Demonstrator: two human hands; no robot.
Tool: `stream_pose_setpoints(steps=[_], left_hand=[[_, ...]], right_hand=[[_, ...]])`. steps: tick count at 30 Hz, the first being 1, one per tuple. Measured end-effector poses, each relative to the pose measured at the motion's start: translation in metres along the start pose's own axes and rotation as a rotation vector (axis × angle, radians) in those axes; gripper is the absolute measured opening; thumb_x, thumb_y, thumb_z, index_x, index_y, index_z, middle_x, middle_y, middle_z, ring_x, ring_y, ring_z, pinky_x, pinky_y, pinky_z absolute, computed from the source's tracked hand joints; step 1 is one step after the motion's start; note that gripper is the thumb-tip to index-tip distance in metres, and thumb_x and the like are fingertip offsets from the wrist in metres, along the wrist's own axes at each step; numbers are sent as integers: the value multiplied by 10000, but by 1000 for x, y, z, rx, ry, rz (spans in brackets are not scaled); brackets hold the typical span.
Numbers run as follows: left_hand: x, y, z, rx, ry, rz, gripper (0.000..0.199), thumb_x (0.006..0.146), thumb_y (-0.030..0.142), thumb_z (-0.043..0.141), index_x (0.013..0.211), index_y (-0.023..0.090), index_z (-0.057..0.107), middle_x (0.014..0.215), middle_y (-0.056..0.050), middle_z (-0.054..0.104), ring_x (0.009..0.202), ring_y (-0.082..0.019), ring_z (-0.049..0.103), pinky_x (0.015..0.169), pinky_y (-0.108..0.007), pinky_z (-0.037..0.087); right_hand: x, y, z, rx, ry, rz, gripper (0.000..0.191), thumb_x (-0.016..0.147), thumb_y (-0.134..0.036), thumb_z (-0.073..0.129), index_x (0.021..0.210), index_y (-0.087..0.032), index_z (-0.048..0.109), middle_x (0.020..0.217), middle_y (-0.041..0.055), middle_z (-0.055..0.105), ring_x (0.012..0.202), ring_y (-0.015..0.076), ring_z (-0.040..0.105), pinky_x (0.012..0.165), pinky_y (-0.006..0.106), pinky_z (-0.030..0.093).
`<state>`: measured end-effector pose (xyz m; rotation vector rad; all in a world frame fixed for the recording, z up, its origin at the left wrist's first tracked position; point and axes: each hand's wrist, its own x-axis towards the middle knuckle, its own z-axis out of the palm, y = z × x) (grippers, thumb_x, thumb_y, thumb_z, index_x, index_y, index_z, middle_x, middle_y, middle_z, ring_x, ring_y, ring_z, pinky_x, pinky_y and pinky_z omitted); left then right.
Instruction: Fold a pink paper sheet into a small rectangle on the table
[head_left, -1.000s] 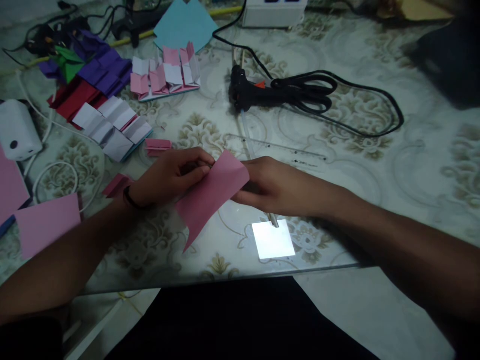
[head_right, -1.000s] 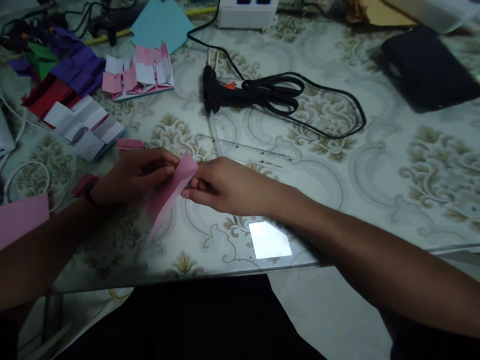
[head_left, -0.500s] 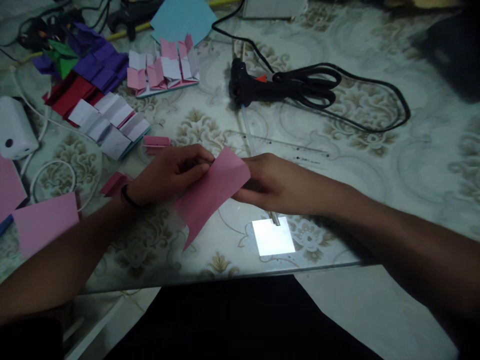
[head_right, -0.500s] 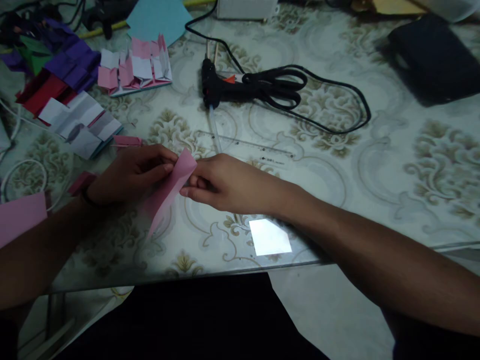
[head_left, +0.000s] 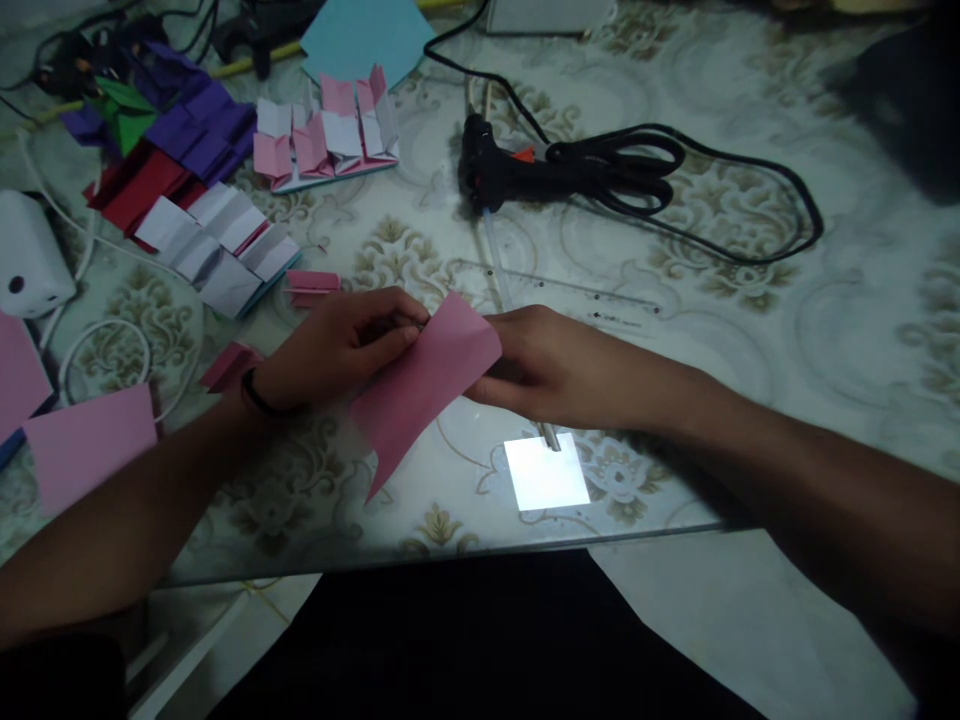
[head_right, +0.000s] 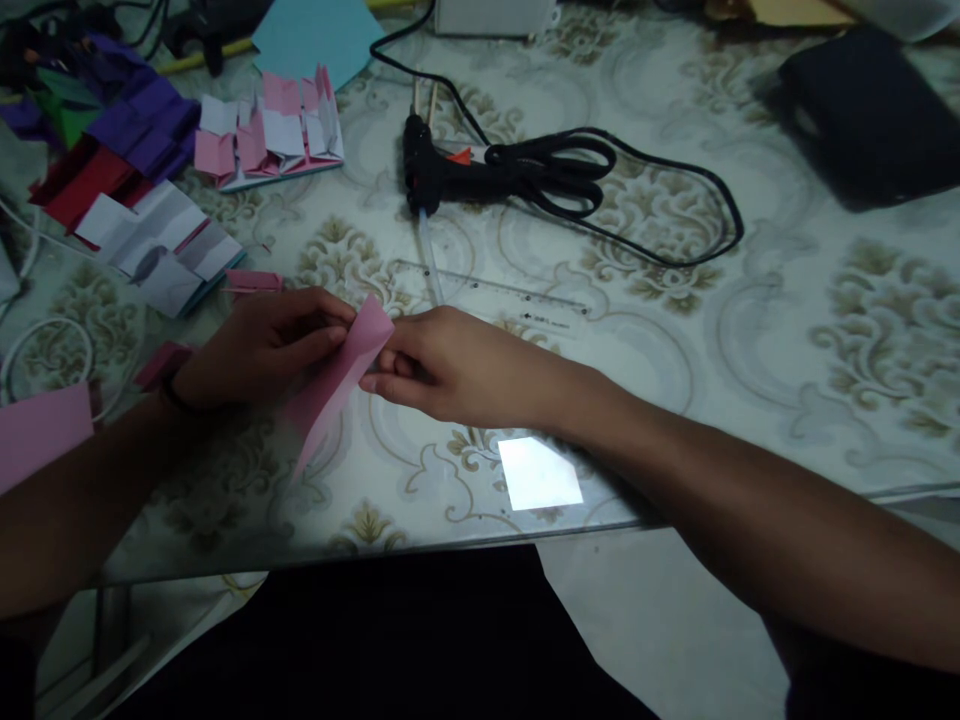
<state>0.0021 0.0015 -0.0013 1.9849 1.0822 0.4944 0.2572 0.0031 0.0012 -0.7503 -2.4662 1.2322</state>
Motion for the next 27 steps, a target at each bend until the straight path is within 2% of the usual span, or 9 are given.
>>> stream_pose_setpoints(steps=[27], left_hand=[[0,-1,2,-17,28,26,180,992,321,605,1022,190,724,933,-39,744,834,-178,670,709,-260,496]], right_hand=[[0,-1,-1,-9,0,-9,290,1035,-404,557,887,-163,623,827,33,692,678,126,587,637,258,416]])
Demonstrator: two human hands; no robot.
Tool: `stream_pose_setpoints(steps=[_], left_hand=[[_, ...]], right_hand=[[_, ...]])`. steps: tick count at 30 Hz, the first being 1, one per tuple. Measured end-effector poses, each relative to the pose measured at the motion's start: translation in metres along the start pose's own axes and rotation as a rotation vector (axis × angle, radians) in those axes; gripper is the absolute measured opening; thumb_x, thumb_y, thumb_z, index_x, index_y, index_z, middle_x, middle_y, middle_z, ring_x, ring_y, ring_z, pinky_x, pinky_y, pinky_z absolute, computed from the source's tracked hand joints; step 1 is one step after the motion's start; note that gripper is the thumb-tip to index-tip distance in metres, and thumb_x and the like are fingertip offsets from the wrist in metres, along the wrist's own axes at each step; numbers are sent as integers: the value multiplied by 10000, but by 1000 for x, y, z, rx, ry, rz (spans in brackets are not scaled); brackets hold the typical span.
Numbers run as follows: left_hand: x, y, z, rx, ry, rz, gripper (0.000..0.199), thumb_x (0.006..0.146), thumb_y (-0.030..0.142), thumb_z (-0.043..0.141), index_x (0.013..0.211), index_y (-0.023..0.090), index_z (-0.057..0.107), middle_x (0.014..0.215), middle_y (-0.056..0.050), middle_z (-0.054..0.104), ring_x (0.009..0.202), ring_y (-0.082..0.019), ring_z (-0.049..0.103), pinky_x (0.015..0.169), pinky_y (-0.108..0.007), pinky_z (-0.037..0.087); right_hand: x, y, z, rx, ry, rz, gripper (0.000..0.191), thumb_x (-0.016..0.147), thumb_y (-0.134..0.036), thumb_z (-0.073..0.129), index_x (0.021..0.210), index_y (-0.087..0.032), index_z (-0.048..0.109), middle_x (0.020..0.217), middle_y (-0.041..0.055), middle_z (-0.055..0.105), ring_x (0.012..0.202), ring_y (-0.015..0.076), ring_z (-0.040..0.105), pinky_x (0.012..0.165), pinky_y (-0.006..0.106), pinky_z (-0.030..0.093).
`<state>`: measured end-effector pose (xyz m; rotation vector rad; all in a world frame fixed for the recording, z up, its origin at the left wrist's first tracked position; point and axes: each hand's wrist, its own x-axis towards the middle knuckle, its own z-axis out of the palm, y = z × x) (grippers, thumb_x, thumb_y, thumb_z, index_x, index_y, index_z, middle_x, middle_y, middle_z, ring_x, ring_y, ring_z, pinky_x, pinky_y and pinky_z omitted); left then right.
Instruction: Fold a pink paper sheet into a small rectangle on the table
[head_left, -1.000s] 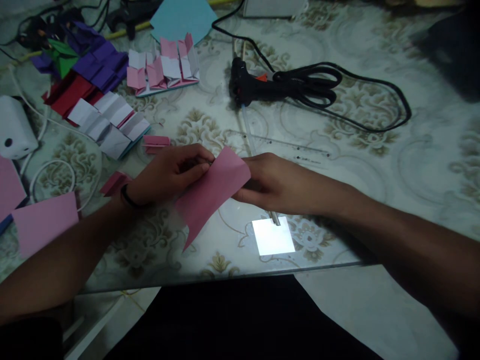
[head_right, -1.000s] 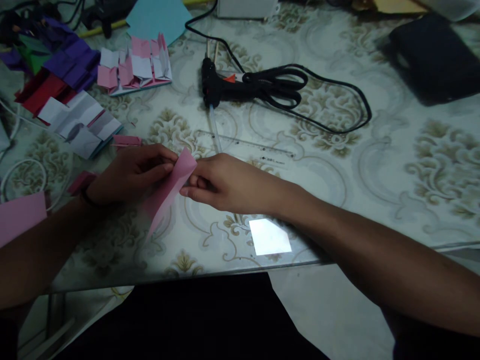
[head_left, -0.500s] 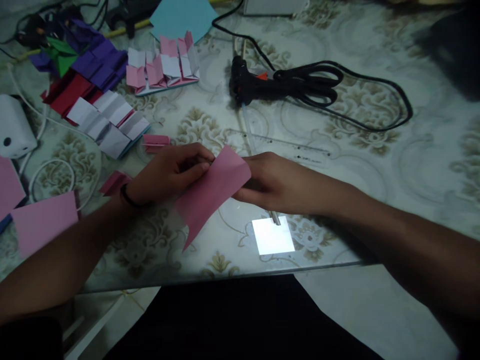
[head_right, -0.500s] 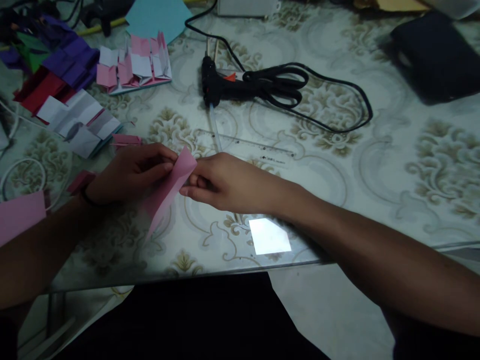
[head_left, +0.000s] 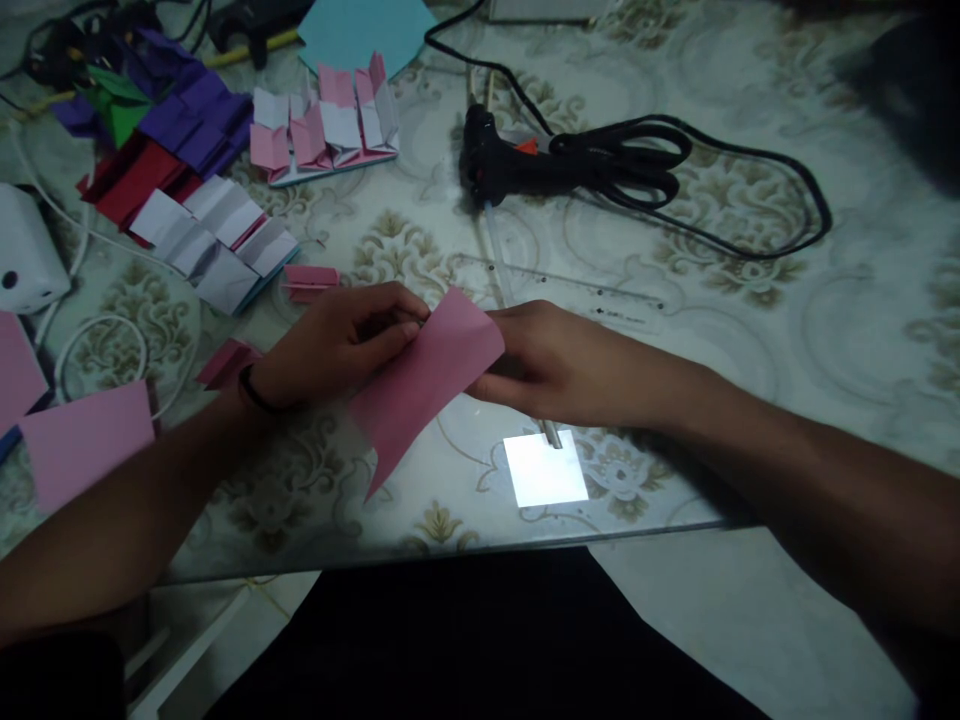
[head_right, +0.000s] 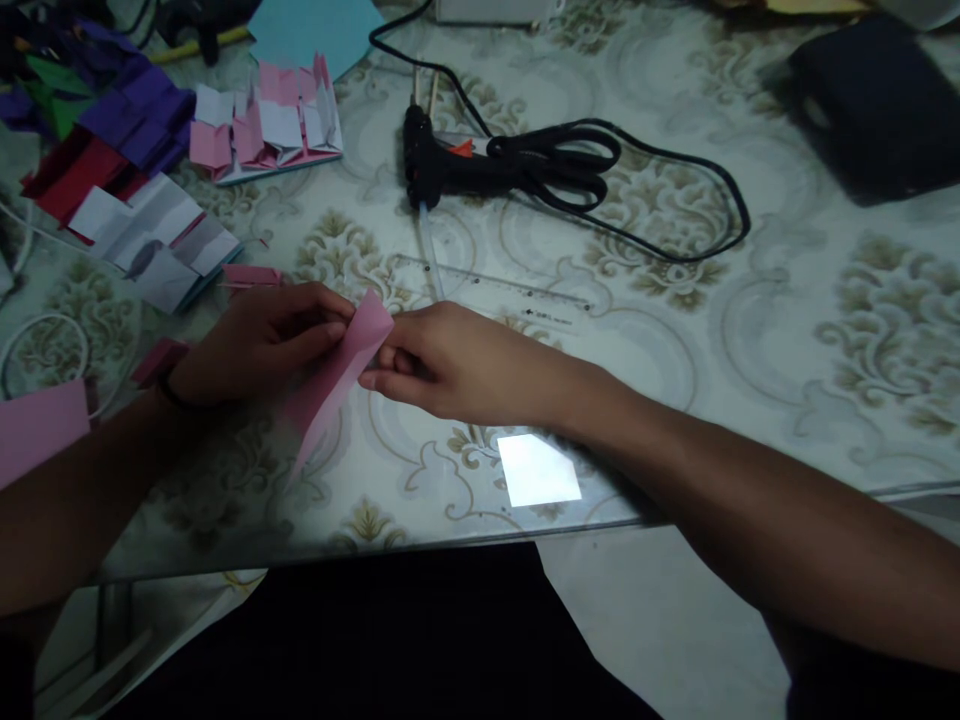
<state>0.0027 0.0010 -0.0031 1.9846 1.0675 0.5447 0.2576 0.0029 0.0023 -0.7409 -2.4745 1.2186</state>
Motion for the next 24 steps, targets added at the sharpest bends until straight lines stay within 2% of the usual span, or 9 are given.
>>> stream_pose_setpoints(steps=[24], left_hand=[[0,-1,1,-25,-1,15,167,994,287,602,1040,181,722,914,-32,740,792,-159,652,696,-252,473]], right_hand=[[-1,1,0,-24,4,-8,298,1043,-417,552,912,-158,623,827,19,685,664,110,570,629,244,414]])
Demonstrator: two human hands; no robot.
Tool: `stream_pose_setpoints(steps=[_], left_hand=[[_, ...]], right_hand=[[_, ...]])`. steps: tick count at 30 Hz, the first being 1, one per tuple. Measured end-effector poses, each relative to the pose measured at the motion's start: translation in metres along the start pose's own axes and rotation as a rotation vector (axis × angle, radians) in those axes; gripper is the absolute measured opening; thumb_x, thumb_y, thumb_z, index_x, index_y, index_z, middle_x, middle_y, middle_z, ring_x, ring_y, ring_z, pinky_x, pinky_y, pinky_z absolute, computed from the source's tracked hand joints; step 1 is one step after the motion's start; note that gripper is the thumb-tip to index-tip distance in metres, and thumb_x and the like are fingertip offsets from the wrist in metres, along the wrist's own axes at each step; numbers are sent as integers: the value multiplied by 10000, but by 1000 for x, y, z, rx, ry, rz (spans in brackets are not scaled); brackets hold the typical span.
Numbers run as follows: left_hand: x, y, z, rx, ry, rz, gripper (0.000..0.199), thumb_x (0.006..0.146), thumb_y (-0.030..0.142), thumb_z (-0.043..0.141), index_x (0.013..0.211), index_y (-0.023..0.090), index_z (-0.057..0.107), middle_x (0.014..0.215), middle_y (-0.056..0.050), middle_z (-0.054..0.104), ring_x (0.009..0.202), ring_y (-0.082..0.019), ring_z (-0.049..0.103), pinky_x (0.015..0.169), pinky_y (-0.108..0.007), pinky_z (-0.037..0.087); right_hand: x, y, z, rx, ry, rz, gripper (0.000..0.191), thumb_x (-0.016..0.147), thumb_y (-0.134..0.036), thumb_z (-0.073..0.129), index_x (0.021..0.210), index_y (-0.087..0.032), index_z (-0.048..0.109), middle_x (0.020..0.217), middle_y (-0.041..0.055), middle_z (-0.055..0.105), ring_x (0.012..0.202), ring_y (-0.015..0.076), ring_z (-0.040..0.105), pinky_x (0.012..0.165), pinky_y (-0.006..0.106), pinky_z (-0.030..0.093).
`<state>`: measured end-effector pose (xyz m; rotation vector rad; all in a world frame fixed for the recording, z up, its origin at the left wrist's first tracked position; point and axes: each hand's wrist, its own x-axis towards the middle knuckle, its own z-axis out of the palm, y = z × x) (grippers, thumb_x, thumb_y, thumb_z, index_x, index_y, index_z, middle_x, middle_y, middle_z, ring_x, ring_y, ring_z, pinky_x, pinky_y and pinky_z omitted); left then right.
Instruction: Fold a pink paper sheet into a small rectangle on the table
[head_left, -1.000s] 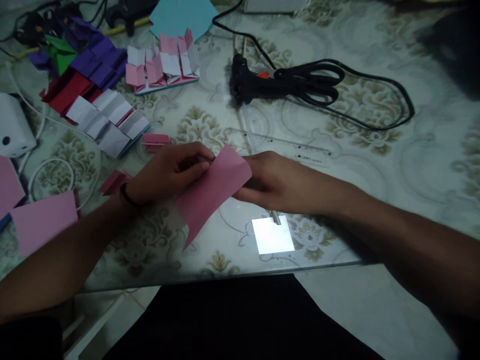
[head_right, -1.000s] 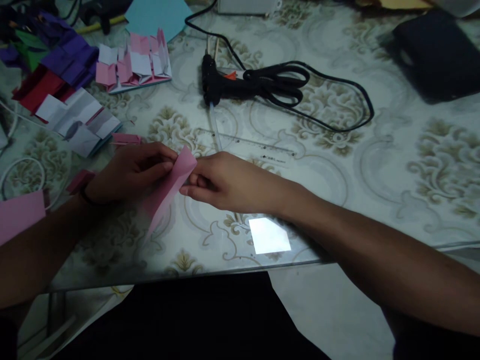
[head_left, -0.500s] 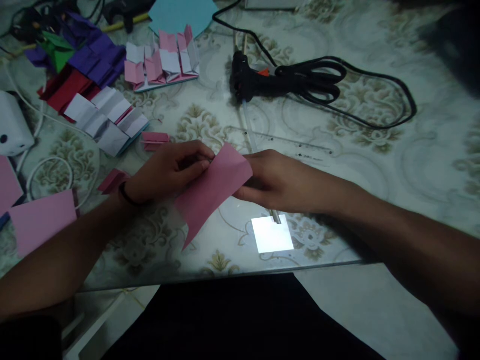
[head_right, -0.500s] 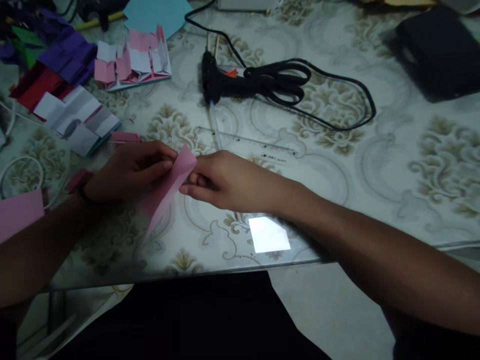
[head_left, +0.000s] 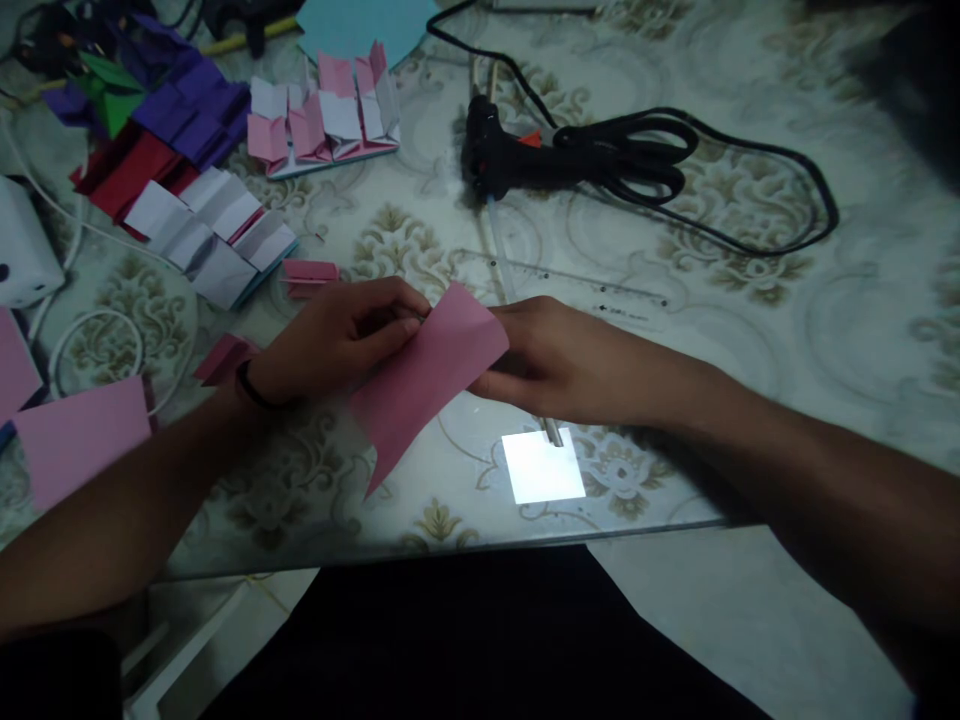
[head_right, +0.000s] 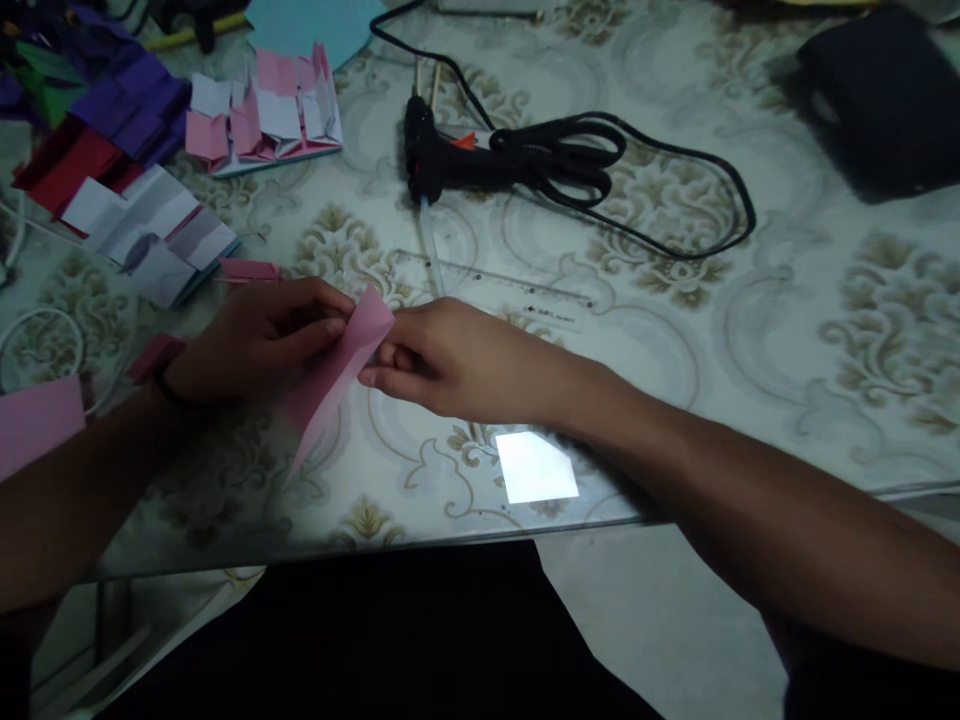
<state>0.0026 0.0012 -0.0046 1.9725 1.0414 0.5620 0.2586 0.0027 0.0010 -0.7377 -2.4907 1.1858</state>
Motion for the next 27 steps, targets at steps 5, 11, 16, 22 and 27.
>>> stream_pose_setpoints(steps=[5,11,16,22,27], left_hand=[[0,-1,0,-27,-5,9,181,995,307,613,1053,173,721,934,-32,744,812,-158,661,709,-250,478],[0,0,0,-3,-1,-7,185,990,298,609,1051,169,728,921,-26,737,806,-156,654,700,-249,477],[0,-1,1,-35,9,18,188,988,307,622,1050,162,725,912,-30,734,770,-147,627,664,-255,463],[0,0,1,-32,9,3,182,985,307,621,1050,170,722,863,-20,712,730,-140,609,634,-244,448],[0,1,0,-20,-8,-5,174,994,303,605,1047,182,718,873,-12,718,742,-141,611,645,-245,446]], right_hand=[[0,0,0,-8,11,-2,285,1037,-405,561,911,-156,623,806,13,667,655,107,568,622,241,413],[1,0,0,-15,23,-26,275,1036,-397,565,900,-162,605,768,-2,640,641,102,555,614,231,405],[0,0,0,-17,22,-37,280,1042,-402,559,911,-159,606,774,-1,642,645,101,552,618,231,403],[0,0,0,-17,27,-38,281,1039,-403,566,909,-158,611,766,-4,640,636,100,543,615,228,399],[1,1,0,15,17,-23,311,1045,-431,566,896,-162,612,781,5,656,639,104,537,624,232,399]])
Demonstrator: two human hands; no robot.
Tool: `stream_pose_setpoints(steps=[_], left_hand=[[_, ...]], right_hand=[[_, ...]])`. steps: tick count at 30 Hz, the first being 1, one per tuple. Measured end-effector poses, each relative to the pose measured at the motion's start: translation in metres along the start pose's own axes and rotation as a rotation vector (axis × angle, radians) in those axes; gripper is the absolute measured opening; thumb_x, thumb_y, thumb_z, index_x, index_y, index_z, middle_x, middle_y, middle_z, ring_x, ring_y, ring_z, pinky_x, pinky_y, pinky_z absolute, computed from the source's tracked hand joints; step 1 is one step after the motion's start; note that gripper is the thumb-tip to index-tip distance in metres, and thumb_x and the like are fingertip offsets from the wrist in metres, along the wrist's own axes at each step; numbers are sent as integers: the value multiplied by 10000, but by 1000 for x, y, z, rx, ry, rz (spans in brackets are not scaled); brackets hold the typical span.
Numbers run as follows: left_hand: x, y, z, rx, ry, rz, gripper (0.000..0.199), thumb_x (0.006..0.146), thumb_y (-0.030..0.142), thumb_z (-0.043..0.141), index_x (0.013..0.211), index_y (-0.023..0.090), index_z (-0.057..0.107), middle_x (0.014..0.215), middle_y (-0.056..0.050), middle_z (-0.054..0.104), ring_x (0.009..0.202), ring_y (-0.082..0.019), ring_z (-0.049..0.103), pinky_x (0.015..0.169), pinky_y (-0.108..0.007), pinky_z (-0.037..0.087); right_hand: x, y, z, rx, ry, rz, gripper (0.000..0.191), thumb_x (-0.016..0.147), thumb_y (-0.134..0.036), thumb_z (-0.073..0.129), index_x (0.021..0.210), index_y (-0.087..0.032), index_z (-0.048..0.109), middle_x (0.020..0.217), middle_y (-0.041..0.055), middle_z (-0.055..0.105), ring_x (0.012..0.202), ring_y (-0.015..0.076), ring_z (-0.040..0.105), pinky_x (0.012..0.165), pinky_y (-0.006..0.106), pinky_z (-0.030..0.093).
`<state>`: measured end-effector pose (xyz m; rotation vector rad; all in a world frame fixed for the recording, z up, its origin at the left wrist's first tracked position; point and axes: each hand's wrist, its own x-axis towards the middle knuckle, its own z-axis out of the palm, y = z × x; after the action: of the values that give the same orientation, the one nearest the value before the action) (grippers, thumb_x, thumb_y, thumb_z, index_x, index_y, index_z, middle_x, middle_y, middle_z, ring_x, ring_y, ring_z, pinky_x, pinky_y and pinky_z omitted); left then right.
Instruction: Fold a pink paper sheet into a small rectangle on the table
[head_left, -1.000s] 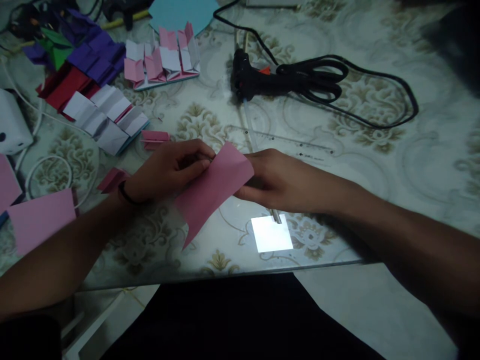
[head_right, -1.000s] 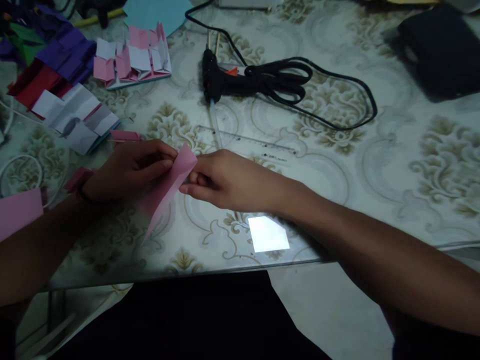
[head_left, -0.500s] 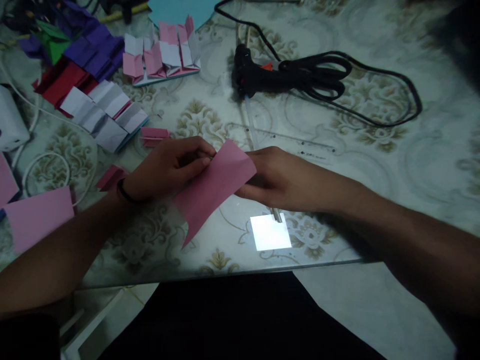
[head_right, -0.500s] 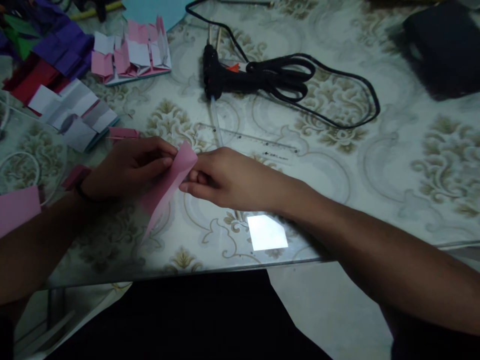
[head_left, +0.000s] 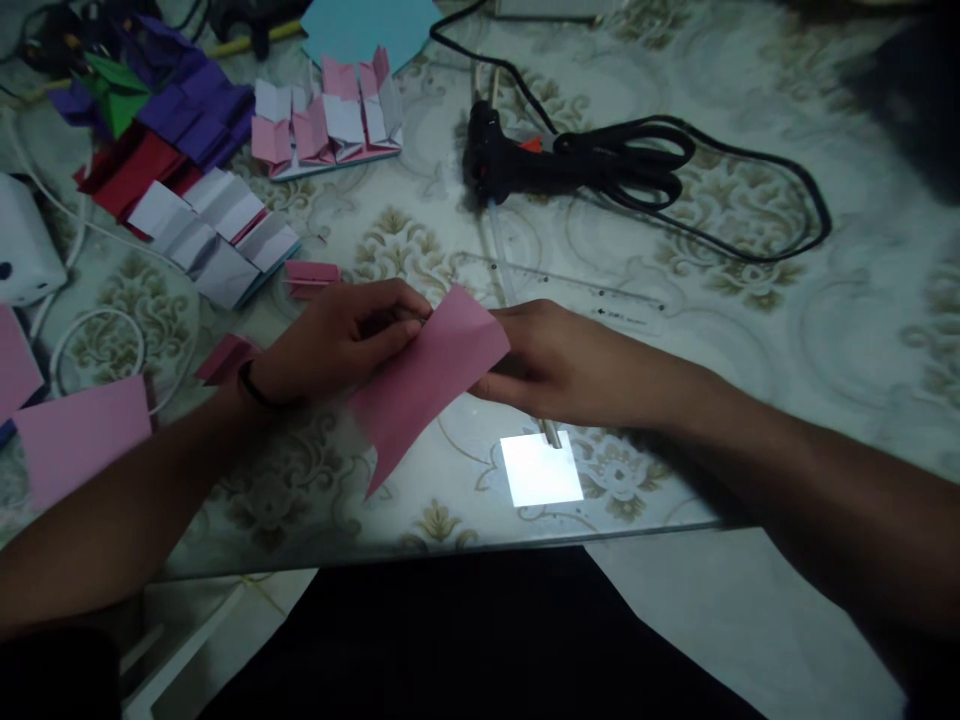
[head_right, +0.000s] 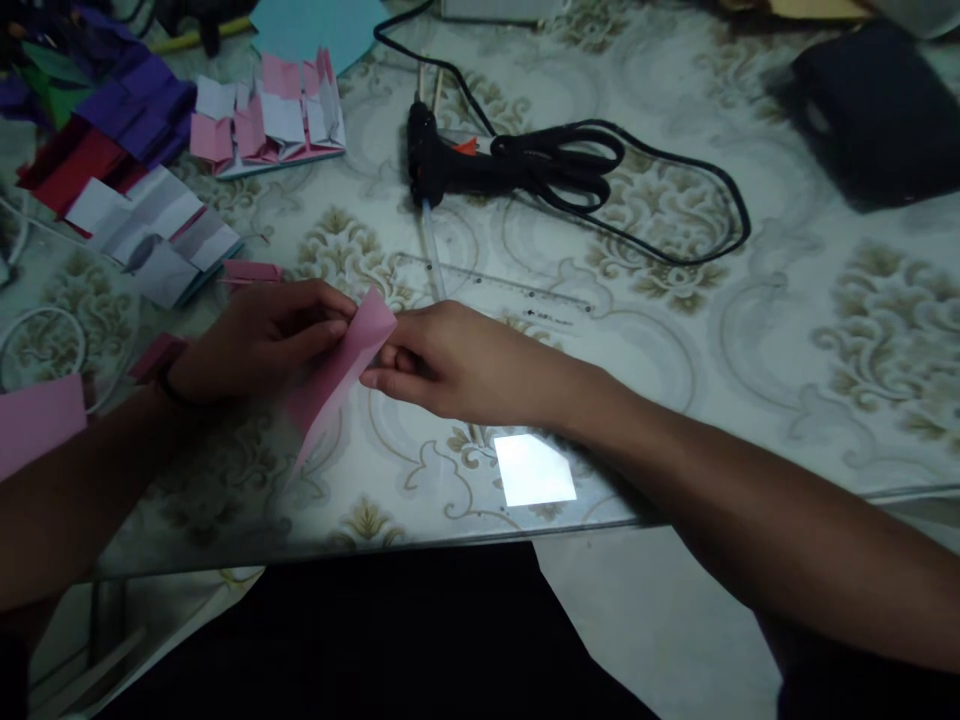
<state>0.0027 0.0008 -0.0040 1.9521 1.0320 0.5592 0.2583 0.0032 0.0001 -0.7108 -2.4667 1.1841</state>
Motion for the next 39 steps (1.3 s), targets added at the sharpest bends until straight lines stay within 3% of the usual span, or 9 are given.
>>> stream_pose_setpoints(steps=[4,9,39], left_hand=[[-1,-1,-1,4,2,10,183,1004,311,582,1046,189,712,881,-7,722,708,-134,598,609,-248,447],[-2,1,-2,57,3,-21,185,971,259,570,1058,170,707,950,-26,754,846,-171,681,776,-291,516],[-2,1,-2,18,-1,-74,199,967,266,566,1056,165,714,992,-55,767,880,-191,698,764,-288,519]], right_hand=[[2,-2,1,34,-4,6,373,1051,-499,547,937,-154,632,787,14,654,654,115,546,637,239,409],[5,-3,2,24,-10,20,416,1053,-523,531,891,-154,633,789,22,650,652,120,529,650,253,412],[6,-3,3,44,-26,35,345,1036,-467,581,923,-150,659,789,18,640,668,126,526,664,269,419]])
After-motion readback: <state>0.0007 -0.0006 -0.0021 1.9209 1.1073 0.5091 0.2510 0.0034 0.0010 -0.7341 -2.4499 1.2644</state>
